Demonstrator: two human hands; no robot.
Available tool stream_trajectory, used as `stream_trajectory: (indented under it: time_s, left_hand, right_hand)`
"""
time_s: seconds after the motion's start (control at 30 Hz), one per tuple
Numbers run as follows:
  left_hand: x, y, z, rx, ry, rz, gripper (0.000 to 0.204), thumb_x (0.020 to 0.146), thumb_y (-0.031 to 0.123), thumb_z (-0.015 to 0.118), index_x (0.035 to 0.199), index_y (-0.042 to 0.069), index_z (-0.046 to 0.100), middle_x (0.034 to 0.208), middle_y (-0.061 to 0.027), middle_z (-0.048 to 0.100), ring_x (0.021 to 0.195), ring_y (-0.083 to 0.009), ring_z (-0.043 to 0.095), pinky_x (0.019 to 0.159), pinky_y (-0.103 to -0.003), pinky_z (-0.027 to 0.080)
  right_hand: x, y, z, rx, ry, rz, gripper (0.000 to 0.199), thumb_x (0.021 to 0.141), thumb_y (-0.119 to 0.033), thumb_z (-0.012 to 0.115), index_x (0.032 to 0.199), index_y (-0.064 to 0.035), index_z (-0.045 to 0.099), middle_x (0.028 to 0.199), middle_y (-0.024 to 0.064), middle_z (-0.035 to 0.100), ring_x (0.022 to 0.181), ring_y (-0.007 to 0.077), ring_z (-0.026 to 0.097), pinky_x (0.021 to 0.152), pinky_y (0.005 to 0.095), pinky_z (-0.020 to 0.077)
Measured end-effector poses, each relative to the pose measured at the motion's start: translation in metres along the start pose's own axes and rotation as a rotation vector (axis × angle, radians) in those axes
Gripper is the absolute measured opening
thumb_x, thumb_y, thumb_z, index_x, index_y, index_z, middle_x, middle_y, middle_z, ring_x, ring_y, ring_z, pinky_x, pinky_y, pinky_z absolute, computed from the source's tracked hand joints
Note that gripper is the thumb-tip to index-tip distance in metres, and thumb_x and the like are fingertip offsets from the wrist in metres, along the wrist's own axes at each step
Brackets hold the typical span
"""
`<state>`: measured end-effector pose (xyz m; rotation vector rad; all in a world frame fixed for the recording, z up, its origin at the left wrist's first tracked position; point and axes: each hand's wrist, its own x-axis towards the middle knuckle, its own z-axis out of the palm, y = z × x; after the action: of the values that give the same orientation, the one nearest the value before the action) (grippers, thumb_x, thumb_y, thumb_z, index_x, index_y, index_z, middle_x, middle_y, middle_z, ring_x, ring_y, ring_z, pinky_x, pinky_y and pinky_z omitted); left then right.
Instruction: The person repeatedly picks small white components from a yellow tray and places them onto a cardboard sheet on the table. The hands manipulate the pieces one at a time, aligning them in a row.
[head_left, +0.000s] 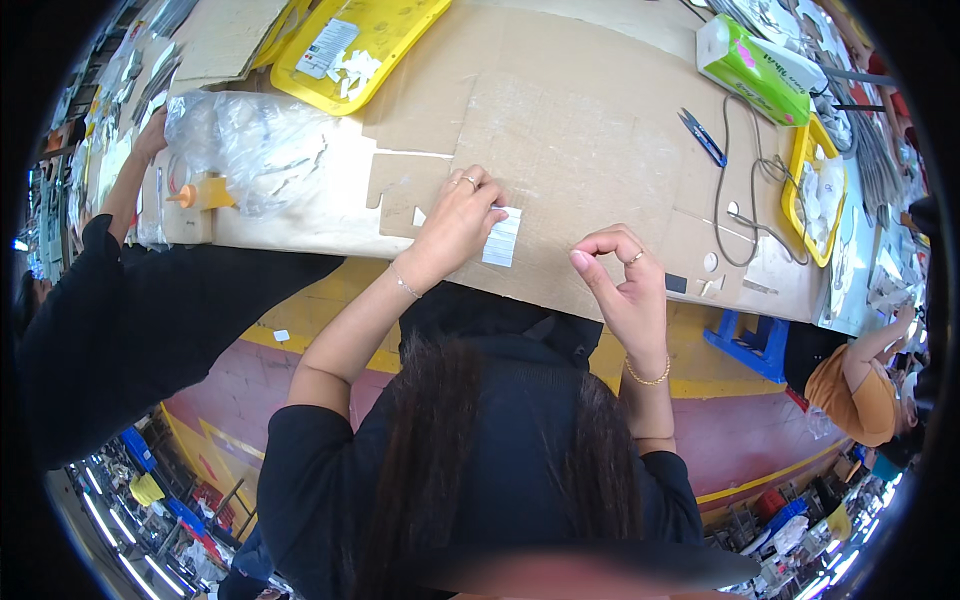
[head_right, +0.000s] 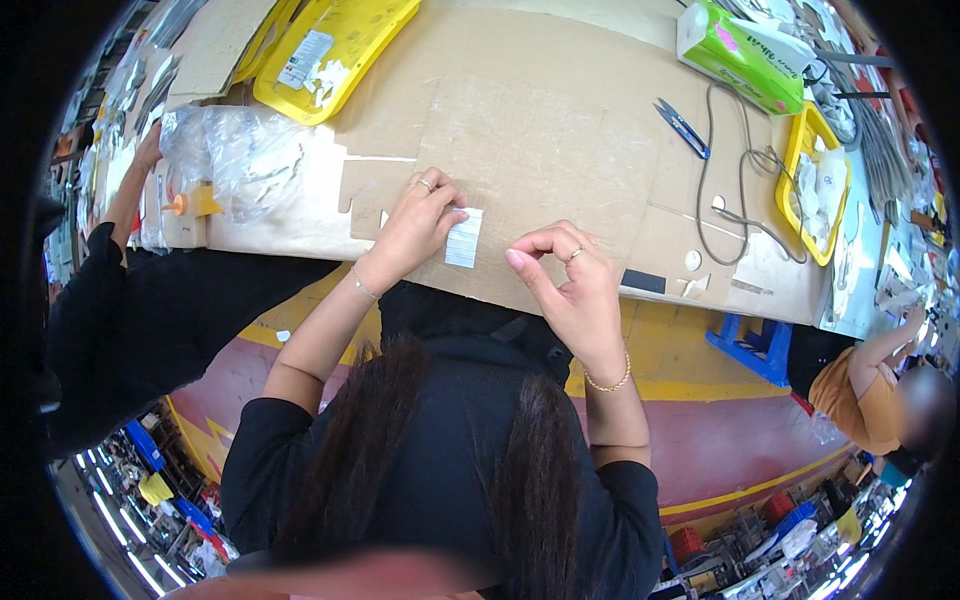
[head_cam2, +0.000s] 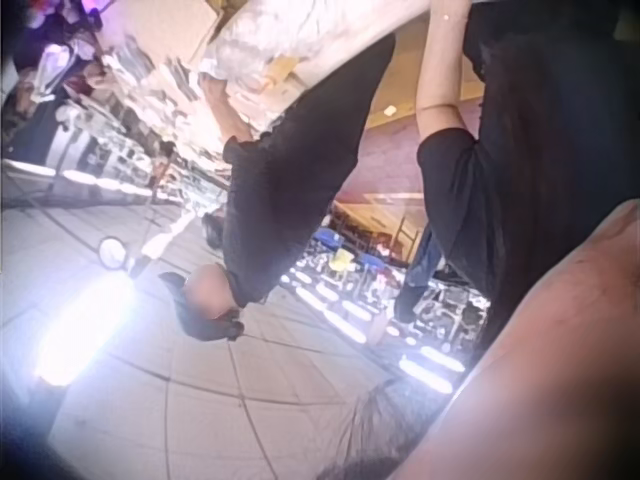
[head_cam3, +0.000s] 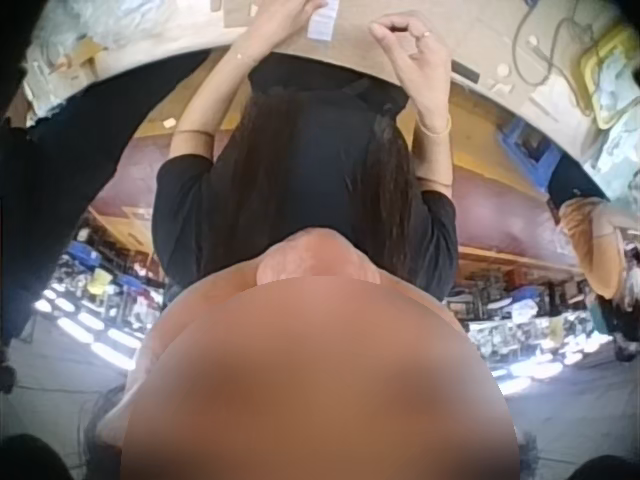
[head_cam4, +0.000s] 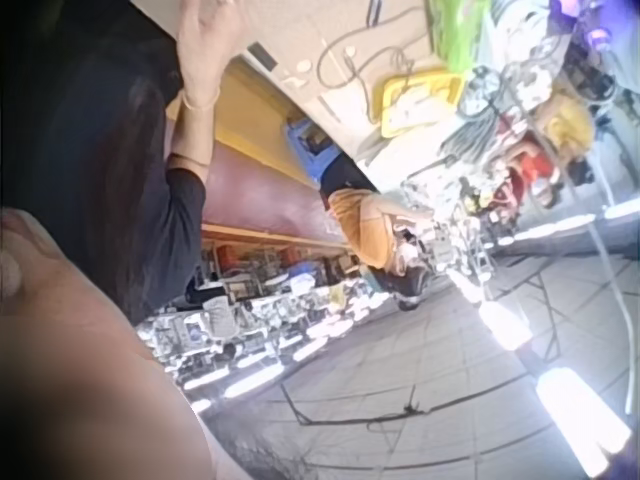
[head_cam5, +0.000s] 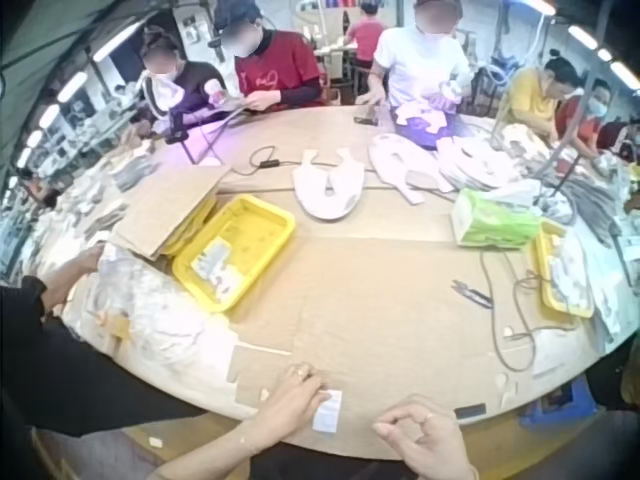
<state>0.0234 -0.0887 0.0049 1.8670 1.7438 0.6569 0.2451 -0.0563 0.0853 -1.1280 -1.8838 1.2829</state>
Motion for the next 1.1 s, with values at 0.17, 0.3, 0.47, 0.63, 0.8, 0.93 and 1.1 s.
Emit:
stream_trajectory:
  time_s: [0.17, 0.3, 0.47, 0.63, 0.8, 0.93, 1.1]
  left_hand:
    - [0.003, -0.004, 0.004, -0.015, -0.006, -0.023, 0.013, 0.076, 0.005, 0.067, 0.086, 0.002, 0.059, 0.094, -0.0143, 0.052, 0.096, -0.0327, 0.051, 0.085, -0.039, 0.043]
    - [0.004, -0.007, 0.004, -0.025, -0.032, -0.037, 0.013, 0.076, 0.004, 0.066, 0.087, 0.002, 0.059, 0.094, -0.015, 0.052, 0.096, -0.0334, 0.05, 0.084, -0.04, 0.042]
    - [0.008, -0.017, -0.001, -0.234, -0.08, -0.118, 0.011, 0.083, 0.008, 0.065, 0.088, 0.002, 0.058, 0.09, -0.0092, 0.054, 0.086, -0.0222, 0.054, 0.078, -0.032, 0.044]
    - [0.016, -0.029, -0.023, -0.833, -0.052, -0.349, 0.012, 0.089, 0.013, 0.065, 0.095, 0.004, 0.06, 0.084, -0.0011, 0.062, 0.077, -0.0083, 0.057, 0.067, -0.023, 0.044]
    - [0.01, 0.006, -0.055, -1.209, -0.047, -0.327, 0.014, 0.086, 0.008, 0.068, 0.095, 0.003, 0.059, 0.084, -0.0031, 0.063, 0.077, -0.0073, 0.06, 0.069, -0.021, 0.048]
    - [0.001, 0.047, -0.071, -1.218, -0.094, -0.243, 0.022, 0.082, 0.004, 0.072, 0.099, 0.002, 0.058, 0.084, -0.003, 0.063, 0.076, -0.0077, 0.06, 0.07, -0.022, 0.049]
    - [-0.005, 0.071, -0.081, -1.175, -0.129, -0.141, 0.027, 0.081, 0.001, 0.072, 0.102, 0.002, 0.056, 0.088, -0.0032, 0.061, 0.081, -0.0083, 0.059, 0.074, -0.023, 0.048]
  right_hand:
    - [0.001, -0.001, 0.0, -0.007, 0.0, -0.007, 0.008, 0.081, -0.01, 0.07, 0.083, -0.0042, 0.065, 0.078, 0.0055, 0.064, 0.075, 0.0182, 0.059, 0.078, 0.0292, 0.0412]
    - [0.002, 0.001, 0.0, -0.025, -0.006, -0.026, 0.008, 0.081, -0.01, 0.07, 0.083, -0.0045, 0.064, 0.078, 0.0052, 0.064, 0.075, 0.0183, 0.06, 0.077, 0.029, 0.0414]
    - [0.004, 0.005, 0.003, -0.033, -0.013, -0.014, 0.008, 0.081, -0.01, 0.07, 0.083, -0.0044, 0.064, 0.078, 0.0054, 0.064, 0.075, 0.0183, 0.06, 0.077, 0.0294, 0.0417]
    - [0.006, 0.007, 0.007, -0.017, -0.004, -0.024, 0.009, 0.082, -0.01, 0.07, 0.083, -0.0036, 0.064, 0.079, 0.0061, 0.064, 0.075, 0.0184, 0.061, 0.077, 0.0295, 0.0429]
    - [0.012, 0.003, 0.009, 0.085, -0.007, 0.006, 0.01, 0.086, -0.009, 0.067, 0.092, -0.0004, 0.067, 0.082, 0.0078, 0.065, 0.079, 0.0156, 0.062, 0.075, 0.0273, 0.0475]
    - [0.015, 0.0, 0.011, 0.701, -0.152, 0.179, 0.013, 0.088, -0.006, 0.065, 0.098, 0.0016, 0.068, 0.086, 0.0085, 0.066, 0.081, 0.0146, 0.064, 0.074, 0.026, 0.0509]
    - [0.018, -0.004, 0.009, 0.937, -0.284, 0.172, 0.01, 0.084, -0.001, 0.066, 0.094, 0.0019, 0.07, 0.085, 0.0094, 0.066, 0.079, 0.0156, 0.064, 0.073, 0.0273, 0.0529]
